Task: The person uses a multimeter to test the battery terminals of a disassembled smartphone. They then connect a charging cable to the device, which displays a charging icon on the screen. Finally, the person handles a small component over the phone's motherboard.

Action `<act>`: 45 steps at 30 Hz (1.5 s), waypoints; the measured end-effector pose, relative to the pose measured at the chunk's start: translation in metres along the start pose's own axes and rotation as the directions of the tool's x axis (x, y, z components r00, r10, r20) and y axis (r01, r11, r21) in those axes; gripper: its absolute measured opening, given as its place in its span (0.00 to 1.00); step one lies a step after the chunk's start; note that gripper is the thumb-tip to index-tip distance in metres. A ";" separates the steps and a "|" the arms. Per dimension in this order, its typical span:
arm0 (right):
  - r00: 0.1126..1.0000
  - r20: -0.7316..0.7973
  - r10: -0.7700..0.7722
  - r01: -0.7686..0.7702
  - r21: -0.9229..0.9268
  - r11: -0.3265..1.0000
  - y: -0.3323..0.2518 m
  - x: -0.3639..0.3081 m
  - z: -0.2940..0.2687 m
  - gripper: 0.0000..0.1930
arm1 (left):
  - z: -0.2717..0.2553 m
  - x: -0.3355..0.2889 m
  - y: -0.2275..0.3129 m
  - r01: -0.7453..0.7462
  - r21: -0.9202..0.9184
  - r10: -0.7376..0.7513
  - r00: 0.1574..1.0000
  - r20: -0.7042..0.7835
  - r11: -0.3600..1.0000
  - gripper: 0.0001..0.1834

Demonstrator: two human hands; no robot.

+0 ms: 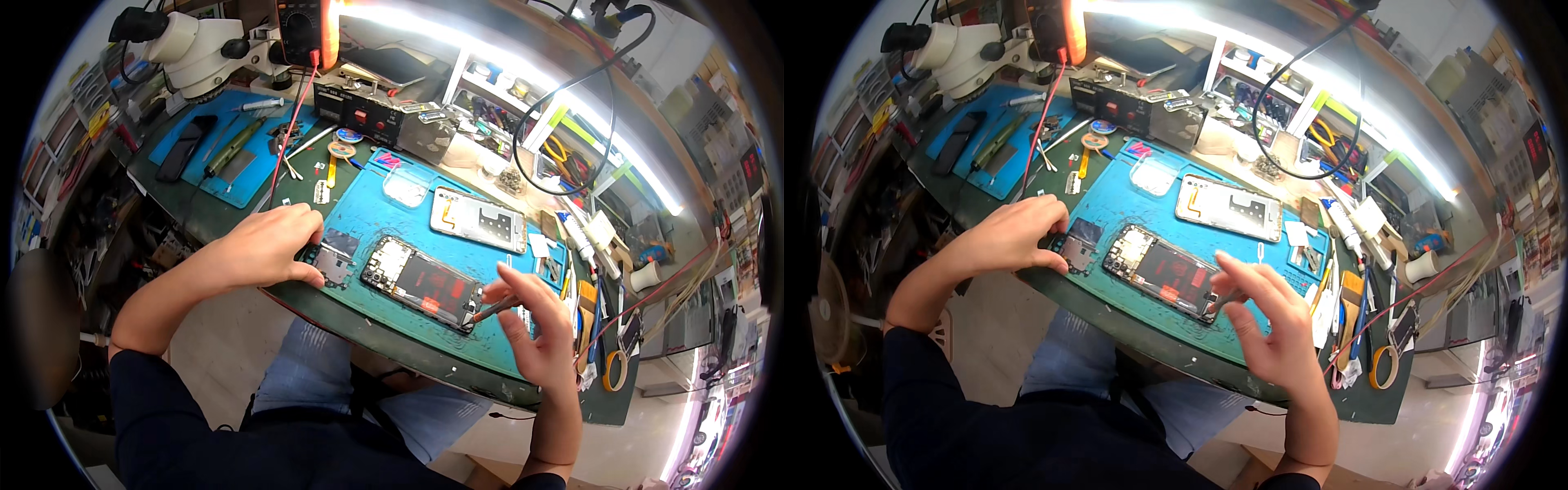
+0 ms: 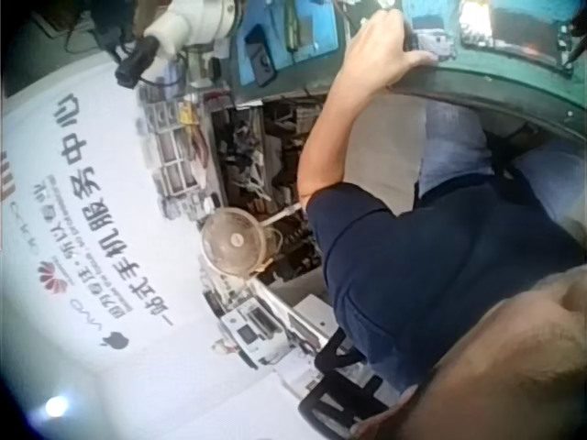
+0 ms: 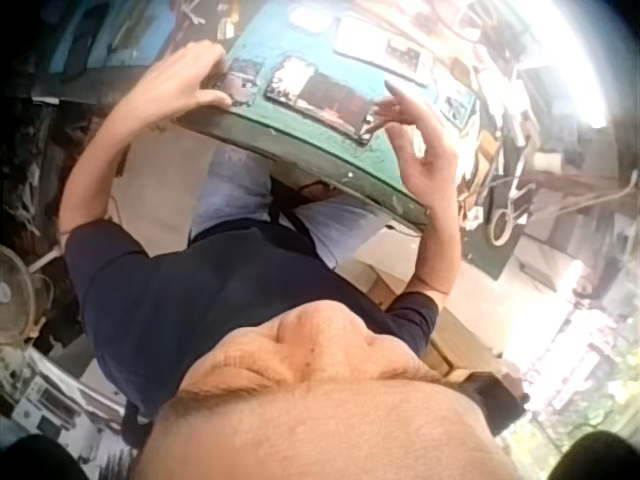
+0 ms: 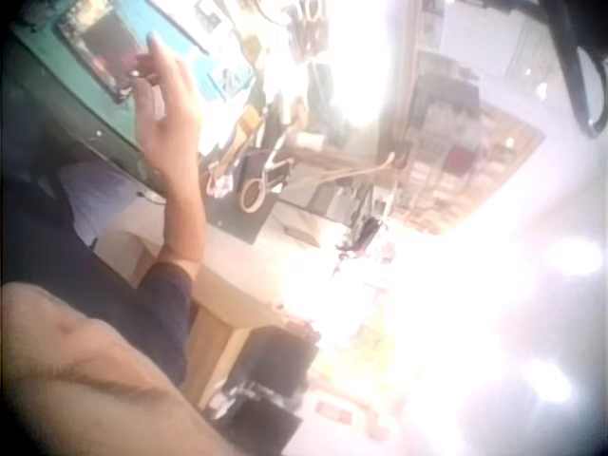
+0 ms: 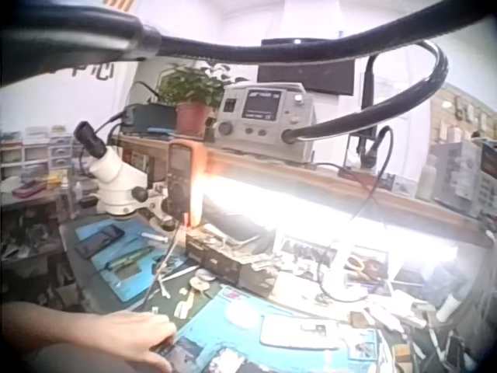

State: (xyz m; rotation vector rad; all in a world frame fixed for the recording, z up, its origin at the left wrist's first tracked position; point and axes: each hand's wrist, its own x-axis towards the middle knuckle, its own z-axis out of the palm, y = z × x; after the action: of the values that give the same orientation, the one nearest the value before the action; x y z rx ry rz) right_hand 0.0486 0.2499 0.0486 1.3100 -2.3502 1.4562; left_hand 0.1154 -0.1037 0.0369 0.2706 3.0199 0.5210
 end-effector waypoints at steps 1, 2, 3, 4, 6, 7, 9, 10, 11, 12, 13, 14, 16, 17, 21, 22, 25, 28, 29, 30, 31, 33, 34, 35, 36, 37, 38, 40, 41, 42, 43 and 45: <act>0.998 0.004 -0.070 0.071 -0.031 0.997 -0.001 0.002 0.000 0.24 | 0.000 0.000 -0.001 -0.023 0.014 0.023 1.000 -0.011 1.000 0.28; 0.998 0.006 -0.063 0.063 -0.101 0.993 0.000 0.000 -0.001 0.24 | -0.003 0.002 0.003 0.042 -0.061 -0.040 0.999 0.028 0.997 0.26; 0.998 0.008 -0.055 0.055 -0.171 0.984 0.002 -0.004 -0.002 0.24 | -0.009 0.003 0.008 0.109 -0.134 -0.100 0.992 0.071 0.985 0.25; 0.999 0.010 -0.046 0.047 -0.240 0.970 0.003 -0.006 -0.002 0.25 | -0.013 0.005 0.011 0.178 -0.202 -0.156 0.981 0.118 0.963 0.23; 0.998 -0.021 0.051 -0.052 -0.039 0.998 0.001 -0.005 0.000 0.25 | -0.014 0.010 0.003 0.144 -0.365 -0.106 0.987 0.121 0.920 0.19; 0.996 -0.037 0.079 -0.077 0.050 0.996 0.005 -0.007 0.002 0.25 | -0.015 0.015 0.000 0.125 -0.443 -0.079 0.990 0.121 0.888 0.18; 0.998 -0.044 0.047 -0.045 0.051 0.998 0.005 -0.006 0.004 0.24 | -0.015 0.032 -0.008 0.016 -0.574 -0.033 0.999 -0.019 0.819 0.12; 0.999 -0.034 -0.015 0.014 -0.036 0.999 0.001 -0.001 0.003 0.24 | -0.012 0.044 -0.016 -0.020 -0.692 -0.036 0.997 -0.067 0.722 0.10; 0.997 -0.021 -0.073 0.070 -0.128 0.989 0.000 0.002 0.003 0.23 | -0.010 0.059 -0.016 -0.042 -0.699 -0.050 0.993 -0.111 0.713 0.09; 0.998 -0.024 -0.053 0.048 -0.166 0.985 -0.001 0.001 0.002 0.24 | -0.009 0.075 -0.014 -0.070 -0.705 -0.061 0.985 -0.159 0.706 0.07; 0.999 -0.029 -0.033 0.026 -0.203 0.979 0.002 -0.001 0.002 0.25 | -0.006 0.089 -0.014 -0.087 -0.696 -0.063 0.980 -0.187 0.713 0.07; 0.999 -0.036 -0.010 0.001 -0.239 0.971 0.006 -0.002 0.001 0.27 | -0.005 0.102 -0.010 -0.013 -0.701 -0.139 0.977 -0.159 0.713 0.07; 0.998 -0.030 0.057 -0.059 -0.074 0.996 0.011 -0.004 0.000 0.28 | 0.008 0.128 -0.017 -0.019 -0.724 -0.144 0.976 -0.163 0.689 0.07; 0.993 -0.039 0.113 -0.111 0.046 0.993 0.013 -0.007 0.002 0.28 | 0.017 0.140 -0.025 -0.051 -0.712 -0.130 0.972 -0.197 0.700 0.08; 0.999 -0.010 0.034 -0.034 0.012 0.999 0.004 0.000 0.000 0.29 | 0.027 0.150 -0.037 -0.059 -0.621 -0.170 0.938 -0.303 0.781 0.09; 1.000 0.010 -0.019 0.019 -0.069 0.997 0.001 0.002 0.000 0.29 | 0.027 0.149 -0.036 -0.060 -0.600 -0.169 0.933 -0.317 0.797 0.09; 0.999 0.015 0.039 -0.036 -0.136 0.990 0.010 -0.004 -0.003 0.28 | 0.023 0.142 -0.023 -0.014 -0.521 -0.203 0.912 -0.356 0.853 0.11; 0.993 0.002 0.116 -0.116 0.091 0.989 0.009 -0.008 0.001 0.29 | 0.025 0.140 -0.027 -0.054 -0.391 -0.145 0.875 -0.462 0.919 0.11; 0.989 -0.001 0.145 -0.142 0.194 0.971 0.008 -0.009 0.003 0.28 | 0.023 0.139 -0.025 -0.055 -0.354 -0.129 0.870 -0.476 0.934 0.10; 0.998 -0.022 0.062 -0.060 0.092 0.994 0.006 -0.006 0.004 0.29 | 0.022 0.139 -0.021 -0.091 -0.320 -0.090 0.855 -0.510 0.943 0.10; 0.999 -0.033 -0.023 0.022 -0.013 1.000 0.004 -0.001 0.005 0.29 | 0.020 0.138 -0.015 -0.126 -0.285 -0.051 0.838 -0.543 0.950 0.10; 0.997 0.005 -0.081 0.080 -0.236 0.969 0.006 -0.003 0.002 0.30 | 0.015 0.131 0.011 -0.195 -0.243 0.036 0.843 -0.537 0.950 0.09; 0.999 0.010 -0.044 0.045 -0.161 0.986 0.007 -0.003 0.002 0.30 | 0.015 0.128 0.026 -0.227 -0.255 0.070 0.858 -0.508 0.940 0.10; 1.000 0.018 0.001 0.000 -0.090 0.996 0.008 -0.003 0.000 0.30 | 0.017 0.126 0.041 -0.269 -0.295 0.110 0.882 -0.459 0.917 0.10; 0.999 0.029 0.039 -0.039 -0.019 0.999 0.009 -0.004 -0.001 0.30 | 0.019 0.125 0.054 -0.305 -0.335 0.151 0.897 -0.415 0.892 0.10; 0.996 0.016 0.091 -0.092 0.078 0.993 0.011 -0.008 0.001 0.29 | 0.024 0.126 0.064 -0.339 -0.351 0.205 0.907 -0.367 0.873 0.11; 0.999 0.007 0.044 -0.044 0.035 0.998 0.009 -0.007 0.002 0.29 | 0.026 0.127 0.073 -0.370 -0.359 0.259 0.911 -0.323 0.857 0.11; 0.999 -0.002 -0.051 0.051 -0.052 0.997 0.004 0.001 0.003 0.30 | 0.033 0.124 0.086 -0.465 -0.349 0.396 0.883 -0.253 0.814 0.09; 0.997 -0.009 -0.082 0.080 -0.135 0.988 0.005 0.000 0.002 0.30 | 0.032 0.122 0.093 -0.372 -0.470 0.378 0.922 -0.085 0.800 0.09; 0.998 0.006 -0.070 0.071 -0.128 0.989 0.008 -0.001 0.000 0.30 | 0.027 0.119 0.099 -0.256 -0.569 0.368 0.926 0.088 0.781 0.08; 0.998 0.021 -0.058 0.060 -0.120 0.991 0.012 -0.003 -0.002 0.30 | 0.023 0.116 0.103 -0.168 -0.601 0.369 0.902 0.226 0.781 0.08; 0.998 0.002 -0.070 0.070 -0.086 0.994 0.014 -0.004 -0.003 0.30 | 0.034 0.113 0.096 -0.304 -0.639 0.516 0.839 0.172 0.707 0.08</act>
State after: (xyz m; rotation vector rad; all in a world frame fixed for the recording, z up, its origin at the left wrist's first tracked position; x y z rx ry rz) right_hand 0.0403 0.2570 0.0387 1.3548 -2.3127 1.3207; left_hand 0.0231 0.0167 0.0338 0.9013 2.2882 1.2655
